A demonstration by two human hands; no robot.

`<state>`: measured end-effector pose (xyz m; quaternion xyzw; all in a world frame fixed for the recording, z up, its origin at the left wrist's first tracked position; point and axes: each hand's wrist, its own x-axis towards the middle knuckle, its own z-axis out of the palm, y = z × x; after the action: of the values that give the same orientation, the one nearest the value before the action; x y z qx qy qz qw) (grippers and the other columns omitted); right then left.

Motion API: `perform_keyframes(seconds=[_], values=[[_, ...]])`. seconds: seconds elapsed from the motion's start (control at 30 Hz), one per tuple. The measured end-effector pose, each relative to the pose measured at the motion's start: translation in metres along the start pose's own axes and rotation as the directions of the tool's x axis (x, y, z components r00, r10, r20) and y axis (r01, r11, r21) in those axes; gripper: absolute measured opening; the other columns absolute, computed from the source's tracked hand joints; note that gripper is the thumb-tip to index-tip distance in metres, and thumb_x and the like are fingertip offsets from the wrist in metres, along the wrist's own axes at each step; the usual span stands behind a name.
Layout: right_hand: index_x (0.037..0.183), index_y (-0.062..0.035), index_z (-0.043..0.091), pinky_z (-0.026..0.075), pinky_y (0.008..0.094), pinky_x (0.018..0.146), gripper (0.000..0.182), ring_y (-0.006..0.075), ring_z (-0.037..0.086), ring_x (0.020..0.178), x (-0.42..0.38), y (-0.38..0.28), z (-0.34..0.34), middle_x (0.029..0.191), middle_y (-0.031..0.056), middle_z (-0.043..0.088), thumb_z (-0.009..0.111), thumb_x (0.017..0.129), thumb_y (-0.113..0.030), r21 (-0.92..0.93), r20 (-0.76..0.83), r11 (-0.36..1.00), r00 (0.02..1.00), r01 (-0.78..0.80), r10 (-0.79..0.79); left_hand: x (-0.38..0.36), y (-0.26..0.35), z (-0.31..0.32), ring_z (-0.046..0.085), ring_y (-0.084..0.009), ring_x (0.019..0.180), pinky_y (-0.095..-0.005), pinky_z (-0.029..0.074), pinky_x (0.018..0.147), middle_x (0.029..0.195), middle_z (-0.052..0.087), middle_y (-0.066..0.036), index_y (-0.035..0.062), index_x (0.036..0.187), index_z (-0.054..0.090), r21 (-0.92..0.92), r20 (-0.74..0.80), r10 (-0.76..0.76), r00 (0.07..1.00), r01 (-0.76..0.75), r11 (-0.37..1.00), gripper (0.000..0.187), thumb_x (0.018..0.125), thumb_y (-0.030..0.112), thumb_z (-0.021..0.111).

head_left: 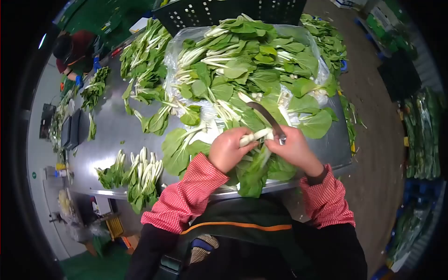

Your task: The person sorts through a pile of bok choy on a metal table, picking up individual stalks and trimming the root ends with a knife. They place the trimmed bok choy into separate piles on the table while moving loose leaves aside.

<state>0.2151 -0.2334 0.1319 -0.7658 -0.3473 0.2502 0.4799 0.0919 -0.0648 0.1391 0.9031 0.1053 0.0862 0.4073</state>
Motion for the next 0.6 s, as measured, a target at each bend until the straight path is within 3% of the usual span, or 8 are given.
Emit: perform_keyframes(seconds=[0.1,0.13,0.23,0.27,0.3,0.4,0.5,0.6], values=[[0.076,-0.0003,0.059,0.043,0.0292,0.055,0.023,0.0107,0.054,0.06,0.0,-0.004,-0.022,0.063,-0.0034,0.055,0.068,0.08,-0.021,0.191,0.197,0.937,0.946,-0.293,0.256,-0.002,-0.02,0.004,0.06,-0.0336,0.073,-0.0369,0.049,0.066,0.078,0.061,-0.015,0.0061,0.093,0.065,0.121,-0.15,0.073,0.986,-0.055,0.991,0.017,0.078,0.01,0.072],[0.08,0.0003,0.061,0.044,0.0269,0.059,0.021,0.0088,0.054,0.064,0.0,-0.01,-0.031,0.067,-0.0027,0.058,0.068,0.082,-0.019,0.272,0.302,0.837,0.868,-0.475,0.394,-0.003,-0.026,-0.001,0.062,-0.0346,0.084,-0.0394,0.05,0.073,0.087,0.063,-0.017,0.0045,0.103,0.063,0.092,-0.051,-0.102,0.993,0.107,0.99,0.023,0.081,0.009,0.067],[0.086,0.0011,0.064,0.044,0.0237,0.061,0.02,0.0068,0.054,0.066,0.007,-0.003,-0.014,0.071,0.0,0.06,0.067,0.083,-0.019,0.193,0.126,0.971,0.985,-0.14,0.117,-0.007,-0.02,0.0,0.06,-0.0277,0.097,-0.0322,0.048,0.086,0.107,0.06,-0.015,0.0032,0.129,0.05,0.062,-0.238,0.038,0.971,-0.024,0.998,0.053,0.081,0.012,0.071],[0.091,0.0015,0.065,0.045,0.0245,0.06,0.023,0.0074,0.056,0.065,0.012,0.005,-0.004,0.073,0.0008,0.062,0.067,0.085,-0.02,0.129,0.127,0.991,0.992,-0.038,0.022,-0.011,-0.023,0.001,0.056,-0.0214,0.107,-0.0301,0.044,0.095,0.121,0.054,-0.012,0.0017,0.141,0.034,-0.073,-0.092,-0.014,0.996,0.008,0.997,0.067,0.085,0.012,0.069],[0.091,0.0016,0.065,0.045,0.0255,0.06,0.023,0.0084,0.057,0.065,0.017,-0.005,0.003,0.073,0.0009,0.063,0.067,0.085,-0.021,0.221,0.176,0.971,0.983,-0.09,0.051,-0.014,-0.024,0.004,0.056,-0.0198,0.106,-0.0299,0.044,0.094,0.121,0.054,-0.011,0.0024,0.141,0.035,-0.324,0.031,-0.072,0.997,0.078,0.943,0.064,0.086,0.011,0.067],[0.092,0.0014,0.066,0.048,0.0307,0.059,0.026,0.0132,0.06,0.062,0.032,-0.021,0.02,0.074,0.0039,0.065,0.067,0.086,-0.024,0.448,0.38,0.833,0.913,-0.324,0.151,-0.018,-0.015,0.002,0.059,-0.016,0.099,-0.0294,0.046,0.091,0.113,0.059,-0.007,0.0042,0.135,0.042,-0.823,0.31,-0.049,0.95,0.293,0.486,0.049,0.09,0.005,0.061],[0.094,0.0009,0.066,0.049,0.0328,0.058,0.029,0.0204,0.062,0.059,0.063,-0.008,0.04,0.074,0.0101,0.065,0.066,0.086,-0.027,0.09,0.045,0.995,0.998,0.041,-0.045,-0.038,-0.03,-0.022,0.061,-0.0161,0.092,-0.0297,0.049,0.086,0.1,0.063,-0.006,0.0042,0.127,0.046,-0.813,0.29,-0.322,0.901,0.409,0.413,0.041,0.089,0.002,0.06],[0.092,-0.0003,0.064,0.051,0.0399,0.061,0.033,0.032,0.064,0.068,0.105,0.013,0.069,0.079,0.0159,0.066,0.068,0.082,-0.032,-0.289,-0.067,0.936,0.971,0.203,-0.231,-0.059,-0.044,-0.046,0.06,-0.0139,0.081,-0.0276,0.049,0.073,0.088,0.061,-0.004,0.0053,0.108,0.052,-0.843,0.117,-0.483,0.868,0.344,0.413,0.027,0.085,0.005,0.067]])
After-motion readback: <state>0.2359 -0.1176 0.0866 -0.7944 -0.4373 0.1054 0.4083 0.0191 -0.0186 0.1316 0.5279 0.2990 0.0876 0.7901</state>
